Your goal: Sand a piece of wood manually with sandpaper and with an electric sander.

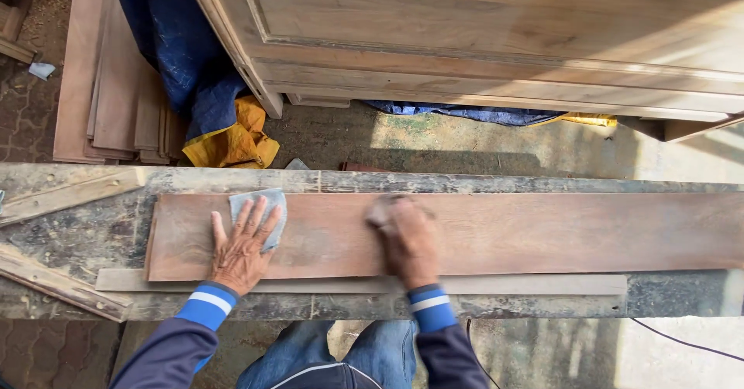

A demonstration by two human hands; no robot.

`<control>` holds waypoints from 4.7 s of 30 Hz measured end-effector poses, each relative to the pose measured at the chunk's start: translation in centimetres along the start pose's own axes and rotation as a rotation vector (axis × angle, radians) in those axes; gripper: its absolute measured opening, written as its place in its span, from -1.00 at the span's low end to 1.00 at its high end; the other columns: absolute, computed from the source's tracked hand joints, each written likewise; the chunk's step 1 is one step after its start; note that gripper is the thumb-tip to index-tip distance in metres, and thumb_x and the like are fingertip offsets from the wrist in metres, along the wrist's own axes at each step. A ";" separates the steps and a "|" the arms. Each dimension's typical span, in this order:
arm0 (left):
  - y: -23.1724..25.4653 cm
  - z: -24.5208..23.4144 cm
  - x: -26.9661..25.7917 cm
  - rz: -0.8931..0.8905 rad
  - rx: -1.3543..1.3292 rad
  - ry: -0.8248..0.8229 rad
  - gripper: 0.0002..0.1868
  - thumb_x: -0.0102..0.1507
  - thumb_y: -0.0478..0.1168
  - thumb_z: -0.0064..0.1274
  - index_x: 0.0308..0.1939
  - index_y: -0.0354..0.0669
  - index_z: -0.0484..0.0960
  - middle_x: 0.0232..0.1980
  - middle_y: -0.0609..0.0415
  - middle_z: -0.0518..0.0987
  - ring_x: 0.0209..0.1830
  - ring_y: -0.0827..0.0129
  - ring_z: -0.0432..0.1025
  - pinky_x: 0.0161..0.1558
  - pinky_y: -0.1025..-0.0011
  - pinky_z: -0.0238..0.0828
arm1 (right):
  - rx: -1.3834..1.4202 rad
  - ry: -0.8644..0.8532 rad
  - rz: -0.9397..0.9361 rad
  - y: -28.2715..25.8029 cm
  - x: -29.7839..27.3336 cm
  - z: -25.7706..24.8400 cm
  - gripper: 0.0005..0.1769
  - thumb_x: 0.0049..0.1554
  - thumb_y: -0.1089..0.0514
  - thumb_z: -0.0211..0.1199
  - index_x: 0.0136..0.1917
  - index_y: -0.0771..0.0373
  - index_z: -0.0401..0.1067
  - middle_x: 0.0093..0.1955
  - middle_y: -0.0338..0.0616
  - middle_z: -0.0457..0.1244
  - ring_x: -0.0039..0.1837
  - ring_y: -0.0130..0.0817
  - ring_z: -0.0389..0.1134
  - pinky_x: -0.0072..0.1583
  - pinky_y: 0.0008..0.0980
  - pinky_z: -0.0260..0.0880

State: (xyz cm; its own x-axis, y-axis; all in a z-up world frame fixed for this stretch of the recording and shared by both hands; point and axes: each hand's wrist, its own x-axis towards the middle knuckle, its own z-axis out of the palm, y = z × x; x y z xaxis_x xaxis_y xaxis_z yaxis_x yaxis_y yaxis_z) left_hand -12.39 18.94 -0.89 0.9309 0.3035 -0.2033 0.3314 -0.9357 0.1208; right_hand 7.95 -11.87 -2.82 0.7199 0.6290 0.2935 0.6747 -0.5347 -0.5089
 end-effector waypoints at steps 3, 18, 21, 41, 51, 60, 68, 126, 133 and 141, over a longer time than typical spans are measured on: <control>-6.2 -0.7 -2.1 -0.085 0.060 0.031 -0.13 0.25 0.04 -0.01 0.59 0.41 -0.06 0.72 0.24 -0.19 0.71 0.26 -0.24 0.50 -0.46 -0.54 | -0.392 0.029 0.412 15.5 -3.1 -4.2 -0.55 0.43 -0.06 0.02 0.43 0.19 0.39 0.49 0.01 0.25 0.50 -0.08 0.26 0.41 -0.16 0.33; -7.3 -1.5 -1.6 -0.078 0.022 -0.010 -0.09 0.22 0.09 0.03 0.57 0.39 -0.10 0.69 0.17 -0.16 0.68 0.17 -0.23 0.46 -0.51 -0.51 | -0.201 0.032 0.192 0.4 0.4 1.3 -0.61 0.29 0.04 0.14 0.34 0.17 0.43 0.45 -0.01 0.26 0.53 0.03 0.20 0.51 -0.10 0.14; -7.2 -1.8 -1.6 -0.087 -0.021 -0.014 -0.07 0.18 0.09 0.05 0.56 0.39 -0.09 0.69 0.17 -0.16 0.68 0.15 -0.24 0.46 -0.51 -0.51 | -0.390 0.091 0.474 13.1 -1.9 -5.0 -0.53 0.41 -0.05 -0.02 0.41 0.26 0.40 0.50 0.12 0.20 0.53 0.05 0.17 0.51 -0.07 0.14; -7.7 -0.8 -1.4 -0.043 -0.075 0.097 -0.11 0.20 0.05 -0.01 0.58 0.35 -0.06 0.69 0.11 -0.14 0.68 0.09 -0.23 0.44 -0.56 -0.52 | -0.373 0.026 0.748 14.5 -0.9 -7.4 -0.47 0.45 -0.12 -0.11 0.48 0.21 0.34 0.55 0.08 0.16 0.50 -0.06 0.22 0.44 -0.16 0.23; -7.4 -0.3 -1.1 -0.088 -0.063 0.074 -0.10 0.20 0.03 -0.02 0.59 0.40 -0.07 0.71 0.13 -0.15 0.71 0.12 -0.24 0.47 -0.55 -0.50 | -0.159 -0.006 0.239 -6.4 -10.9 -0.2 -0.44 0.25 0.00 0.17 0.48 0.12 0.30 0.53 -0.02 0.16 0.56 -0.07 0.14 0.53 -0.07 0.14; -7.0 0.1 -1.2 -0.071 -0.136 0.177 -0.22 0.28 0.07 -0.23 0.60 0.36 -0.05 0.72 0.09 -0.14 0.72 0.08 -0.25 0.42 -0.61 -0.50 | -0.384 0.210 0.401 2.7 -10.6 -2.9 -0.52 0.37 0.03 0.01 0.47 0.26 0.32 0.55 0.16 0.15 0.60 0.11 0.11 0.58 0.04 0.08; -4.7 2.0 0.4 -0.131 -0.125 0.161 -0.20 0.30 0.11 -0.24 0.61 0.28 -0.10 0.71 0.04 -0.22 0.68 0.04 -0.30 0.42 -0.56 -0.59 | -0.081 0.042 0.101 3.0 -2.8 -4.0 -0.50 0.24 0.05 0.26 0.41 0.18 0.37 0.46 0.03 0.25 0.51 -0.04 0.24 0.49 -0.10 0.23; 29.7 -2.0 11.1 0.444 -0.327 -0.110 0.04 0.04 0.08 0.06 0.54 0.04 -0.05 0.64 -0.04 -0.17 0.63 0.07 -0.26 0.53 -0.02 -0.53 | -0.306 0.185 0.450 25.7 -4.6 -17.3 -0.58 0.35 0.05 0.12 0.37 0.31 0.46 0.50 0.11 0.24 0.56 0.07 0.18 0.53 -0.05 0.15; 23.9 -1.5 8.8 0.243 -0.060 -0.010 -0.10 0.20 -0.14 0.03 0.59 0.19 -0.02 0.68 0.01 -0.12 0.65 0.05 -0.20 0.55 -0.03 -0.37 | -0.114 0.061 0.076 7.1 -3.2 -7.5 -0.48 0.27 0.03 0.16 0.44 0.27 0.32 0.49 0.09 0.21 0.52 0.01 0.22 0.50 0.01 0.18; 23.7 -1.0 8.6 0.262 -0.188 0.013 -0.11 0.17 -0.11 0.06 0.55 0.14 0.01 0.64 -0.01 -0.10 0.62 0.00 -0.20 0.51 -0.11 -0.35 | -0.592 0.071 0.274 23.1 -3.7 -13.7 -0.57 0.35 -0.08 0.06 0.38 0.13 0.38 0.45 -0.01 0.27 0.49 -0.07 0.28 0.47 -0.02 0.32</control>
State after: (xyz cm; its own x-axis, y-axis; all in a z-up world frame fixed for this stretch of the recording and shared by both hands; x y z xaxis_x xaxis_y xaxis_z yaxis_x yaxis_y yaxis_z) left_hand 3.60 -0.40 1.22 0.9898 0.0602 -0.1289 0.1017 -0.9330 0.3452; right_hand 23.05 -34.27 -4.59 0.8736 0.3982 0.2799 0.4268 -0.9031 -0.0470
